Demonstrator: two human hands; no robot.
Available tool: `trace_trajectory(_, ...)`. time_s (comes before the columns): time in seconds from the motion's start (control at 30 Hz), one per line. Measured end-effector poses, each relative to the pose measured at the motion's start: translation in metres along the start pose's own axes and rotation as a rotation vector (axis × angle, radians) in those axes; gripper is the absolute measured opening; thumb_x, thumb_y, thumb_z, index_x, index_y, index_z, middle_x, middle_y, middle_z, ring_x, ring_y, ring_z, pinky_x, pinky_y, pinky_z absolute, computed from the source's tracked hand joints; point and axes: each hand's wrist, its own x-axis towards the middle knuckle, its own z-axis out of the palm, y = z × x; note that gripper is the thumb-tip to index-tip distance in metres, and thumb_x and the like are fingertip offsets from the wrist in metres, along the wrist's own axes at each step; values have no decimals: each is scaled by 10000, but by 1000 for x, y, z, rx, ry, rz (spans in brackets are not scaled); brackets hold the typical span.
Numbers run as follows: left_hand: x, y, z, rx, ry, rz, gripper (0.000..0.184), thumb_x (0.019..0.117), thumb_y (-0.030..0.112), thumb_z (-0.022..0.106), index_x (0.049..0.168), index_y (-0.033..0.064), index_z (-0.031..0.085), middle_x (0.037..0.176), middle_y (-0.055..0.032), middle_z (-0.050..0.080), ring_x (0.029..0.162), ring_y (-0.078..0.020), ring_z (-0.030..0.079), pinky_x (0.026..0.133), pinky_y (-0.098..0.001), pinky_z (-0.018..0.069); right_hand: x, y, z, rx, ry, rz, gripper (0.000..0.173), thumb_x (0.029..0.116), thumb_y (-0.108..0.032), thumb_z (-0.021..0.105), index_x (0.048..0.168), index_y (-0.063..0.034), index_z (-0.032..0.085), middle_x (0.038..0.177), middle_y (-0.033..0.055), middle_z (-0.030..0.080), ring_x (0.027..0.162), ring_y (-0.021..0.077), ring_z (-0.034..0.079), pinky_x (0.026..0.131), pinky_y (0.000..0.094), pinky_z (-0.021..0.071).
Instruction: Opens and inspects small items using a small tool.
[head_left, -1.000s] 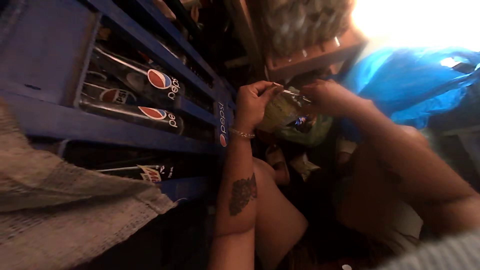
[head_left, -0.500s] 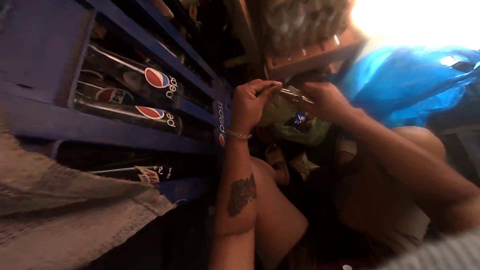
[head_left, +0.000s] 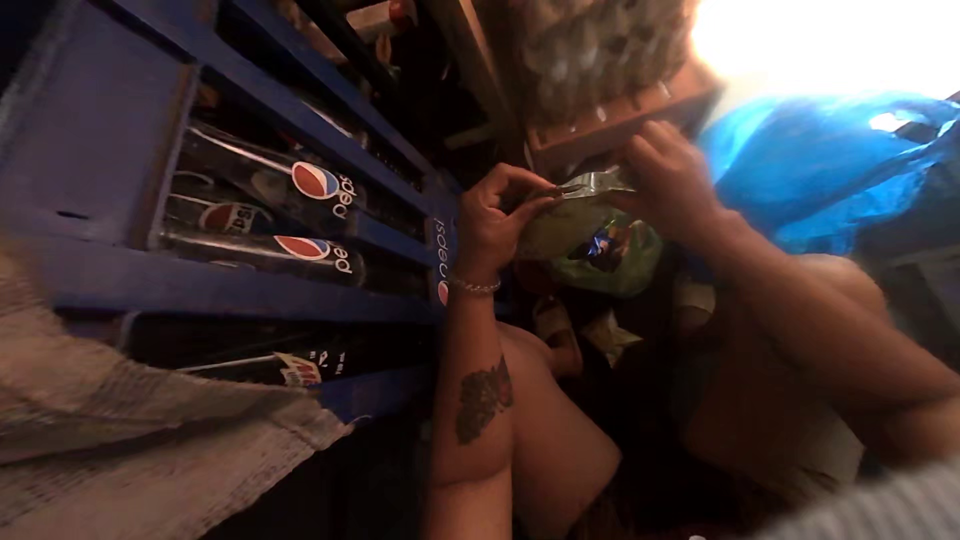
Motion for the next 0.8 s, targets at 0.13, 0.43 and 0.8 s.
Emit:
trace_trajectory(0.13,-1,-3,3,-55,-11,67,117,872,4,763,980,13,718,999,-34,774,1001,-114,731,990,-335,571,0,7,-6,17,-29,-39,404,854,-367,811,939,2,669,908,188,648,867,358,660,702,487,548)
trace_trajectory(0.43,-2,-1,0,-99,18,129,73,940,80,720,984,45,767,987,1,775,999,-94,726,1009,-340,563,-5,0,-8,122,-172,10,367,908,-374,734,861,-18,656,780,138,644,673,306,645,570,499,500)
trace_trajectory(0.8,-2,2,-1,14,-37,114,108,956,92,702,970,2,761,971,-28,768,1006,-70,714,1026,-308,540,-1,8,-11,59,-89,-89,420,863,-423,790,985,-32,696,896,154,615,868,330,631,691,448,527)
